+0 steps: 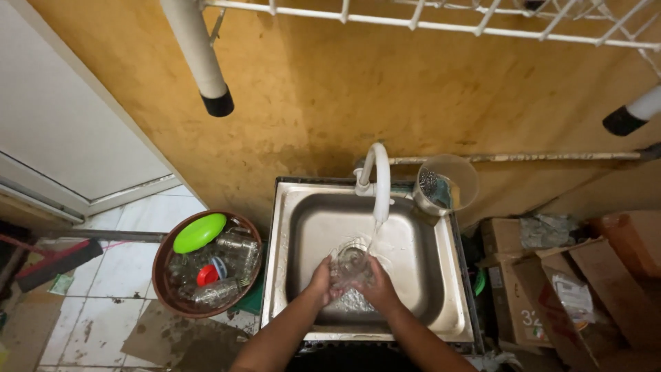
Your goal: The person holds a clear glass under running water in a stainless steel sink and repeatedly rinses it by rotating and tilting the glass. The person uses both hands to manipulate the glass under the faucet throughout the clip.
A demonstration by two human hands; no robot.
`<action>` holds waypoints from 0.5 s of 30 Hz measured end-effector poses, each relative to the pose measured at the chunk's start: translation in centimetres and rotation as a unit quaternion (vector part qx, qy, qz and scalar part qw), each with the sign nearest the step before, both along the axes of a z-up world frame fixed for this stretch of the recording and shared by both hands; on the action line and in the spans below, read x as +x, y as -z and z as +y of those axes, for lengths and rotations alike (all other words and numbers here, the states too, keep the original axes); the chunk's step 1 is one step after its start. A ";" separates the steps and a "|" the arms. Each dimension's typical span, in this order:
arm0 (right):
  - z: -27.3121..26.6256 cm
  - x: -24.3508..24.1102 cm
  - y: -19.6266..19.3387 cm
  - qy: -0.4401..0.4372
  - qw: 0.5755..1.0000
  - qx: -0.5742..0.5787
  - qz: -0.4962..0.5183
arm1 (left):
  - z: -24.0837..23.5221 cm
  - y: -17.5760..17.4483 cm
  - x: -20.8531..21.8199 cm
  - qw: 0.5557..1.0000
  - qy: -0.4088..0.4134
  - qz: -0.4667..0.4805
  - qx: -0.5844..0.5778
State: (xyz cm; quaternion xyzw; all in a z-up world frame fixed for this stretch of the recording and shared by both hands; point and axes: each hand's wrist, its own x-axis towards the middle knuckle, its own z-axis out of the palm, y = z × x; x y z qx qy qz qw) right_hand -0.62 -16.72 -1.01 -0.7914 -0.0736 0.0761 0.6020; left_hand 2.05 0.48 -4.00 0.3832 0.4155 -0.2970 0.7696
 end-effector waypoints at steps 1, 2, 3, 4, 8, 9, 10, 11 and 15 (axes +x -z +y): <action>0.0 0.2 -0.3 -0.002 1.000 -0.004 -0.002 | -0.1 -0.4 0.1 1.000 -0.002 -0.002 -0.004; 0.1 0.3 -0.6 -0.022 1.000 -0.007 0.006 | -0.3 -0.9 0.2 0.999 0.015 -0.011 -0.038; 0.2 0.0 -0.8 -0.044 0.999 -0.009 0.018 | -0.3 -1.1 -0.3 0.997 0.031 -0.017 -0.072; 0.4 -0.4 -1.6 -0.047 0.999 -0.013 0.020 | -0.4 -1.6 -0.8 0.997 0.027 -0.014 -0.075; 0.9 0.1 -1.5 -0.068 0.987 0.072 0.129 | 0.1 -3.4 -0.8 0.985 0.159 -0.042 -0.041; 0.7 -0.2 -0.5 -0.057 0.982 0.094 0.156 | 0.1 -3.5 -1.3 0.976 0.208 -0.058 -0.015; 0.7 -0.1 -0.9 -0.057 0.982 0.094 0.157 | 0.0 -2.1 -0.9 0.976 0.208 -0.057 -0.015; 0.7 -0.2 -1.4 -0.029 0.980 0.078 0.183 | -0.2 -0.6 -0.6 0.972 0.222 -0.080 -0.010; 0.2 0.3 0.5 -0.009 0.988 0.062 0.141 | -1.0 2.4 -0.3 0.978 0.160 -0.112 0.079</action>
